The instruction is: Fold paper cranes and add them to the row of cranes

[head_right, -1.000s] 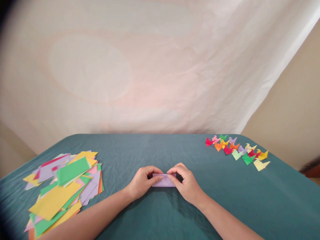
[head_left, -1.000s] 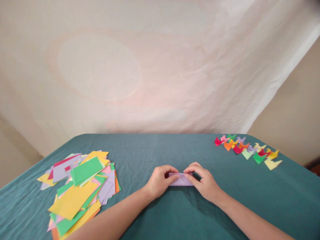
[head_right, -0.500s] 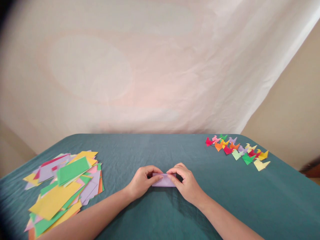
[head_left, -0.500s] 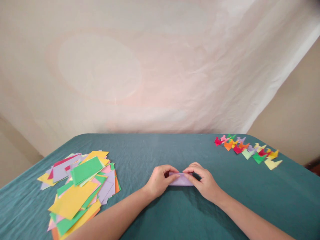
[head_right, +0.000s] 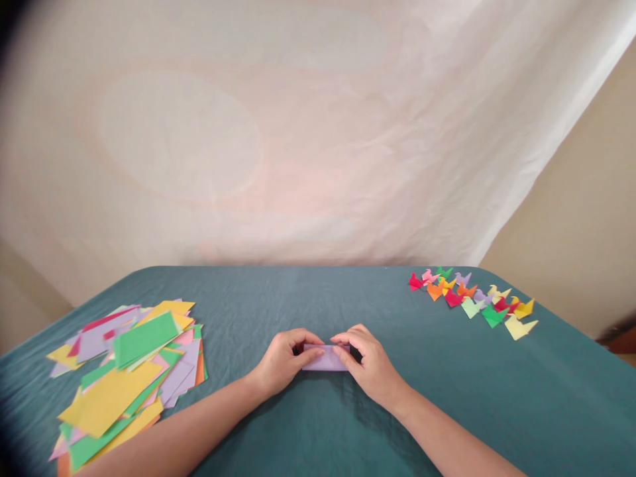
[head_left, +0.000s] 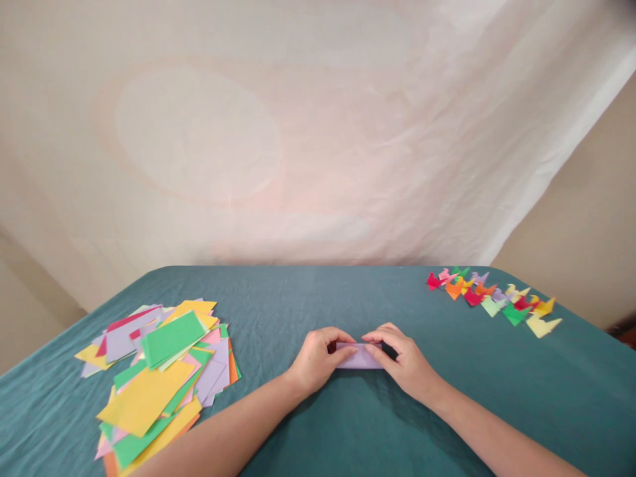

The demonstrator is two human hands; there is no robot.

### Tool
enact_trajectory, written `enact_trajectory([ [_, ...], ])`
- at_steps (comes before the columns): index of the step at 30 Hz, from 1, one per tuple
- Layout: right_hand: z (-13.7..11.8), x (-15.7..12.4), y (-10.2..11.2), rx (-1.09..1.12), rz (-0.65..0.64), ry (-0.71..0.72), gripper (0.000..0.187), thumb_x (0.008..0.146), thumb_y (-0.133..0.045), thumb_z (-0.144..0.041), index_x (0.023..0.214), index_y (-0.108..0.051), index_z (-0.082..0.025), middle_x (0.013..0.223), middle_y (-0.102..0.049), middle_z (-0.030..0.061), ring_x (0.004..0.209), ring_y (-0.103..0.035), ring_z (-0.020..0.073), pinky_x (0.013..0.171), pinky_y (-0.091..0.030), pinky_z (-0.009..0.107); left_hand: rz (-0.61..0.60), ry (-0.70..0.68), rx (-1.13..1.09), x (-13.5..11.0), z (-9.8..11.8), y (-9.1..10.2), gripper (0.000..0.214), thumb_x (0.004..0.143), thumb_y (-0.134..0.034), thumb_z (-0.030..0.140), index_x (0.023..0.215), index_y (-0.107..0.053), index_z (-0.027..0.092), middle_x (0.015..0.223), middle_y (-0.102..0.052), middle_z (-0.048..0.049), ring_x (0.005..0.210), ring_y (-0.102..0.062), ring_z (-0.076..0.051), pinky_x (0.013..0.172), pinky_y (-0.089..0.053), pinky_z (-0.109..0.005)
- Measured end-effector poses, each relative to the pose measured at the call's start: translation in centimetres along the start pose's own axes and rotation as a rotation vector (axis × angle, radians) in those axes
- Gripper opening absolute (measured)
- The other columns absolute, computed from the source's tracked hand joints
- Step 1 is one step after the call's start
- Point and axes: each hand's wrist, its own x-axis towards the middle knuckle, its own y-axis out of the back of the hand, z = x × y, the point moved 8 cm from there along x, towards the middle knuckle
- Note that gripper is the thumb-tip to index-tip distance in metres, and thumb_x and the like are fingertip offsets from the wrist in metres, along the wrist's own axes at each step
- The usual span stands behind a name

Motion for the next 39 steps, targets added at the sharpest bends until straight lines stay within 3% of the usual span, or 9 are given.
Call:
enact_trajectory([
  [18, -1.5, 0.4, -0.5, -0.074, -0.036, 0.061, 0.016, 0.089, -0.048, -0.025, 0.083, -0.063, -0.021, 0.073, -0.061, 0.0039, 0.077, -0.052, 0.0187, 0.07, -0.044, 0.033, -0.011, -0.005, -0.005, 0.0, 0.1, -0.1, 0.019, 0.081, -0.057, 0.031, 0.087, -0.069, 0.018, 0.075, -0.064, -0.0011, 0.064, -0.051, -0.012, 0.06, -0.038, -0.021],
  [39, -1.1, 0.2, -0.2, -0.124, -0.018, 0.047, 0.016, 0.089, -0.048, -0.025, 0.082, -0.062, -0.021, 0.074, -0.061, 0.0039, 0.078, -0.052, 0.0195, 0.071, -0.043, 0.034, -0.013, 0.026, -0.026, 0.1, -0.2, -0.2, 0.022, 0.082, -0.055, 0.034, 0.085, -0.069, 0.017, 0.07, -0.063, -0.0011, 0.06, -0.049, -0.011, 0.057, -0.038, -0.021],
])
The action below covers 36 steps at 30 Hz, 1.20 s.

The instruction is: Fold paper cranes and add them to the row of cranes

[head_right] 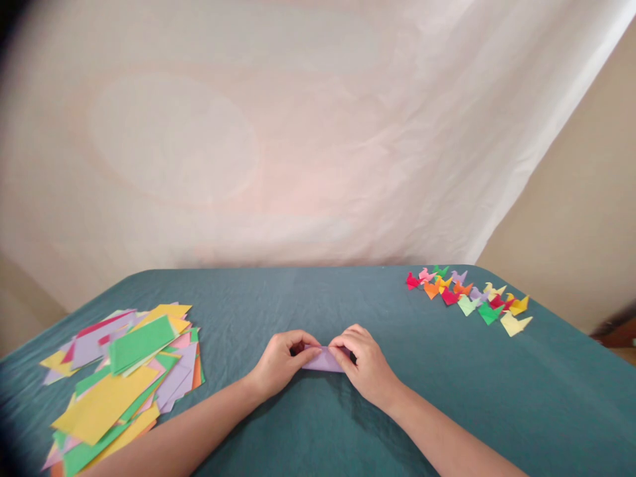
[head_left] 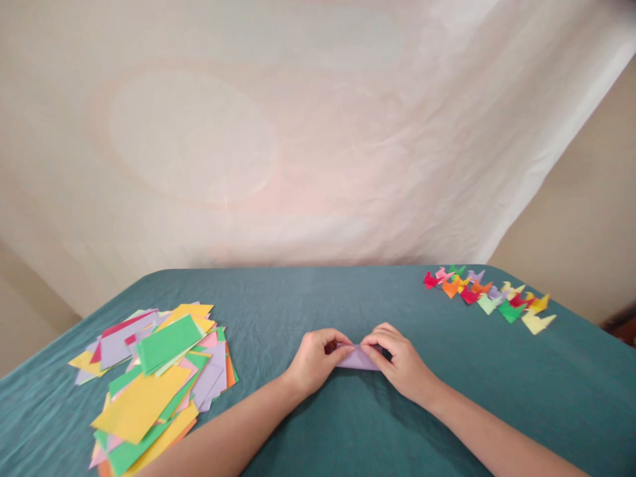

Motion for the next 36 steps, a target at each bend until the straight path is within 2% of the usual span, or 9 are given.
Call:
enact_trajectory([
  [7, 0.5, 0.3, -0.1, -0.025, -0.016, -0.022, 0.016, 0.088, -0.048, -0.024, 0.077, -0.06, -0.021, 0.073, -0.061, 0.0029, 0.076, -0.053, 0.0189, 0.07, -0.042, 0.033, 0.02, -0.025, 0.06, 0.1, 0.0, 0.1, 0.018, 0.083, -0.053, 0.029, 0.088, -0.066, 0.017, 0.076, -0.064, -0.0017, 0.064, -0.052, -0.012, 0.061, -0.042, -0.022],
  [9, 0.9, 0.4, -0.2, -0.028, -0.031, -0.044, 0.017, 0.088, -0.049, -0.024, 0.077, -0.061, -0.021, 0.073, -0.062, 0.0027, 0.075, -0.053, 0.0186, 0.07, -0.042, 0.032, 0.06, -0.084, 0.095, 0.0, 0.6, 0.4, 0.016, 0.083, -0.053, 0.024, 0.092, -0.065, 0.018, 0.085, -0.064, -0.0029, 0.073, -0.055, -0.013, 0.067, -0.044, -0.023],
  [12, 1.8, 0.6, -0.4, -0.031, -0.039, -0.081, 0.017, 0.087, -0.05, -0.024, 0.077, -0.063, -0.021, 0.073, -0.063, 0.0025, 0.075, -0.053, 0.0182, 0.07, -0.042, 0.032, 0.092, -0.246, 0.19, -0.5, 2.3, 0.7, 0.02, 0.084, -0.05, 0.019, 0.1, -0.062, 0.02, 0.1, -0.06, -0.0053, 0.094, -0.053, -0.017, 0.083, -0.042, -0.028],
  [15, 2.5, 0.7, -0.7, -0.036, -0.048, -0.109, 0.017, 0.087, -0.05, -0.024, 0.078, -0.064, -0.021, 0.074, -0.064, 0.0021, 0.075, -0.054, 0.0178, 0.071, -0.041, 0.032, 0.004, -0.376, 0.35, -1.2, 4.0, -0.3, 0.021, 0.085, -0.049, 0.018, 0.103, -0.06, 0.021, 0.103, -0.06, -0.0053, 0.101, -0.05, -0.02, 0.091, -0.037, -0.035],
  [18, 3.1, 0.8, -0.9, -0.061, -0.054, -0.121, 0.017, 0.087, -0.05, -0.024, 0.079, -0.065, -0.021, 0.075, -0.065, 0.0015, 0.075, -0.054, 0.0179, 0.072, -0.039, 0.032, -0.097, -0.446, 0.507, -1.8, 5.0, -1.5, 0.02, 0.086, -0.05, 0.023, 0.104, -0.059, 0.021, 0.107, -0.059, -0.0053, 0.107, -0.047, -0.022, 0.095, -0.033, -0.039],
  [21, 3.5, 1.0, -0.8, -0.104, -0.05, -0.123, 0.016, 0.086, -0.051, -0.025, 0.078, -0.065, -0.022, 0.075, -0.065, 0.001, 0.076, -0.053, 0.0179, 0.073, -0.038, 0.033, -0.147, -0.457, 0.61, -2.0, 5.3, -2.0, 0.025, 0.087, -0.05, 0.029, 0.11, -0.055, 0.021, 0.111, -0.058, -0.0065, 0.112, -0.044, -0.024, 0.097, -0.031, -0.04],
  [26, 3.8, 1.1, -0.7, -0.13, -0.041, -0.094, 0.018, 0.086, -0.051, -0.025, 0.077, -0.066, -0.021, 0.073, -0.063, 0.0017, 0.076, -0.052, 0.0174, 0.072, -0.038, 0.031, -0.163, -0.422, 0.684, -1.8, 4.9, -2.1, 0.033, 0.087, -0.05, 0.035, 0.117, -0.05, 0.021, 0.114, -0.056, -0.0059, 0.116, -0.04, -0.025, 0.099, -0.029, -0.041],
  [36, 4.3, 1.0, -1.0, -0.173, -0.049, -0.124, 0.014, 0.085, -0.053, -0.021, 0.077, -0.065, -0.021, 0.076, -0.062, 0.0009, 0.079, -0.051, 0.0176, 0.075, -0.036, 0.031, -0.204, -0.405, 0.779, -1.7, 4.7, -2.4, 0.035, 0.089, -0.046, 0.04, 0.118, -0.049, 0.022, 0.118, -0.052, -0.0041, 0.113, -0.041, -0.025, 0.099, -0.03, -0.041],
])
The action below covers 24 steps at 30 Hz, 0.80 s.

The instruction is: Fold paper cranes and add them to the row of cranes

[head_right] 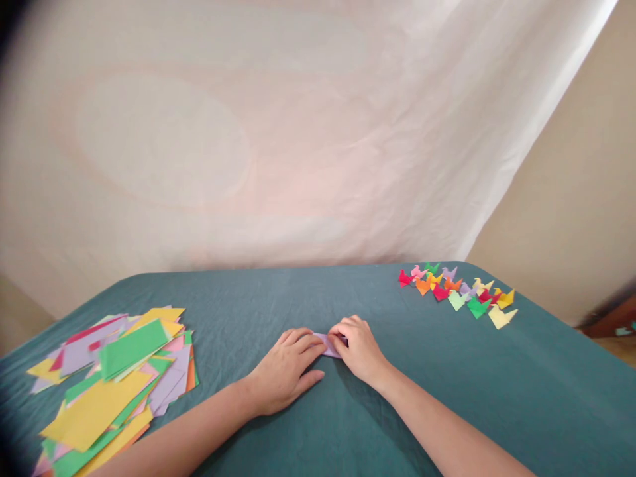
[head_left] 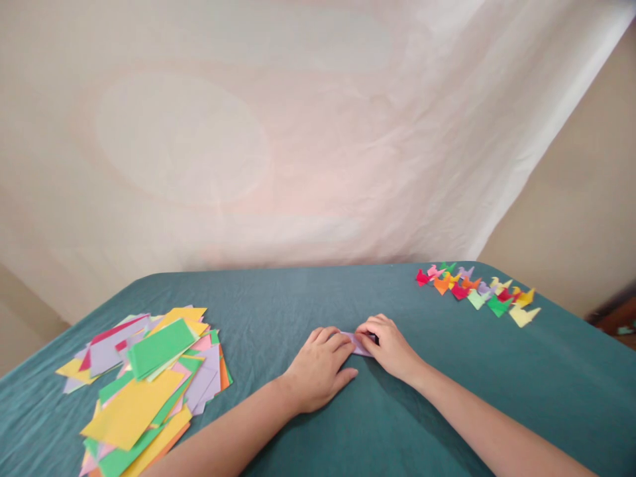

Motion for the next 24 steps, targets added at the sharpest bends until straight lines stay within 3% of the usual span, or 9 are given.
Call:
enact_trajectory([
  [24, -0.31, -0.12, 0.2, -0.05, 0.013, -0.008, 0.013, 0.085, -0.053, -0.021, 0.077, -0.063, -0.022, 0.076, -0.062, 0.0003, 0.079, -0.051, 0.0176, 0.074, -0.036, 0.03, -0.04, -0.047, 0.169, -0.33, 0.1, 0.0, 0.035, 0.088, -0.047, 0.045, 0.117, -0.051, 0.025, 0.115, -0.052, -0.0069, 0.115, -0.042, -0.026, 0.098, -0.03, -0.043],
])
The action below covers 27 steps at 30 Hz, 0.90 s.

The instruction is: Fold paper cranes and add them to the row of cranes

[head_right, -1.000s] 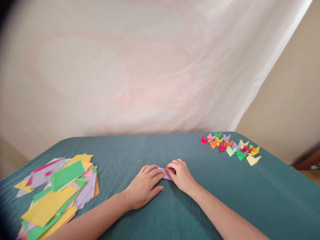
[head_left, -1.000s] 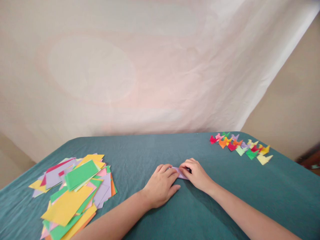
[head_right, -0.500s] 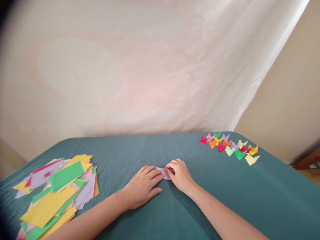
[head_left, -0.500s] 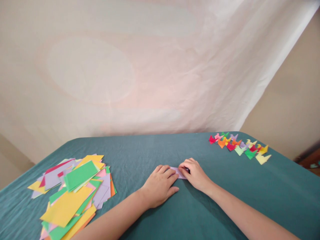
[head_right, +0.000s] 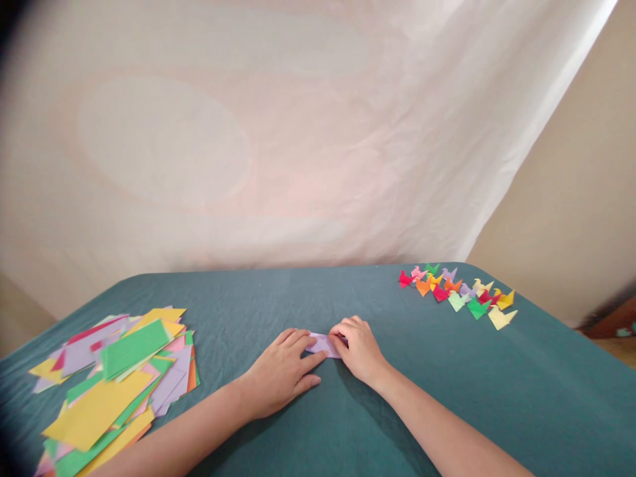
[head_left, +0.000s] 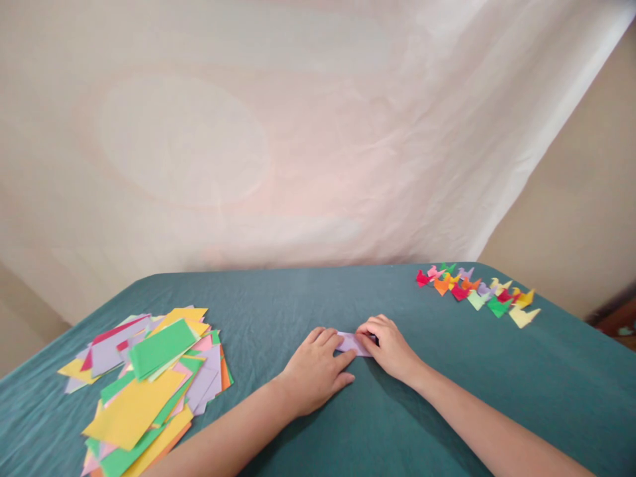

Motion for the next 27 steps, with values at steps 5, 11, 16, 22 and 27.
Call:
enact_trajectory([
  [5, 0.0, 0.0, 0.0, 0.004, -0.003, 0.001, 0.014, 0.085, -0.052, -0.022, 0.077, -0.063, -0.022, 0.076, -0.062, 0.0003, 0.079, -0.051, 0.0175, 0.074, -0.036, 0.03, 0.005, 0.023, 0.007, -0.3, -0.1, 0.0, 0.037, 0.087, -0.046, 0.047, 0.117, -0.052, 0.025, 0.118, -0.052, -0.0076, 0.117, -0.04, -0.027, 0.1, -0.027, -0.046],
  [11, 0.1, 0.0, -0.1, 0.008, -0.015, 0.008, 0.015, 0.086, -0.051, -0.024, 0.077, -0.063, -0.022, 0.076, -0.062, 0.0008, 0.079, -0.051, 0.0174, 0.074, -0.036, 0.03, -0.013, 0.039, 0.0, -0.5, 0.1, 0.3, 0.035, 0.088, -0.047, 0.045, 0.113, -0.055, 0.022, 0.115, -0.054, -0.007, 0.117, -0.041, -0.026, 0.102, -0.026, -0.045],
  [16, 0.2, 0.0, -0.2, 0.013, -0.004, 0.007, 0.014, 0.085, -0.052, -0.024, 0.076, -0.063, -0.021, 0.074, -0.061, 0.0014, 0.078, -0.051, 0.0178, 0.074, -0.037, 0.031, -0.014, 0.04, -0.007, -0.5, 0.1, 0.4, 0.035, 0.087, -0.047, 0.045, 0.111, -0.056, 0.021, 0.114, -0.055, -0.0072, 0.116, -0.042, -0.026, 0.101, -0.028, -0.045],
  [22, -0.5, -0.3, 1.5, 0.03, 0.115, 0.032, 0.012, 0.084, -0.052, -0.02, 0.087, -0.063, -0.02, 0.086, -0.058, 0.0047, 0.086, -0.052, 0.0188, 0.078, -0.04, 0.033, -0.009, 0.035, -0.01, -0.5, 0.1, 0.5, 0.032, 0.087, -0.049, 0.043, 0.109, -0.056, 0.021, 0.112, -0.055, -0.0069, 0.115, -0.042, -0.026, 0.101, -0.028, -0.044],
  [27, -4.3, -1.5, 1.8, -0.16, 0.006, 0.289, 0.021, 0.081, -0.05, -0.01, 0.089, -0.065, -0.022, 0.093, -0.059, 0.0047, 0.098, -0.049, 0.0213, 0.089, -0.035, 0.04, -0.005, 0.036, -0.013, -0.4, 0.1, 0.5, 0.035, 0.087, -0.05, 0.043, 0.113, -0.054, 0.021, 0.111, -0.055, -0.0071, 0.114, -0.043, -0.026, 0.099, -0.03, -0.043],
])
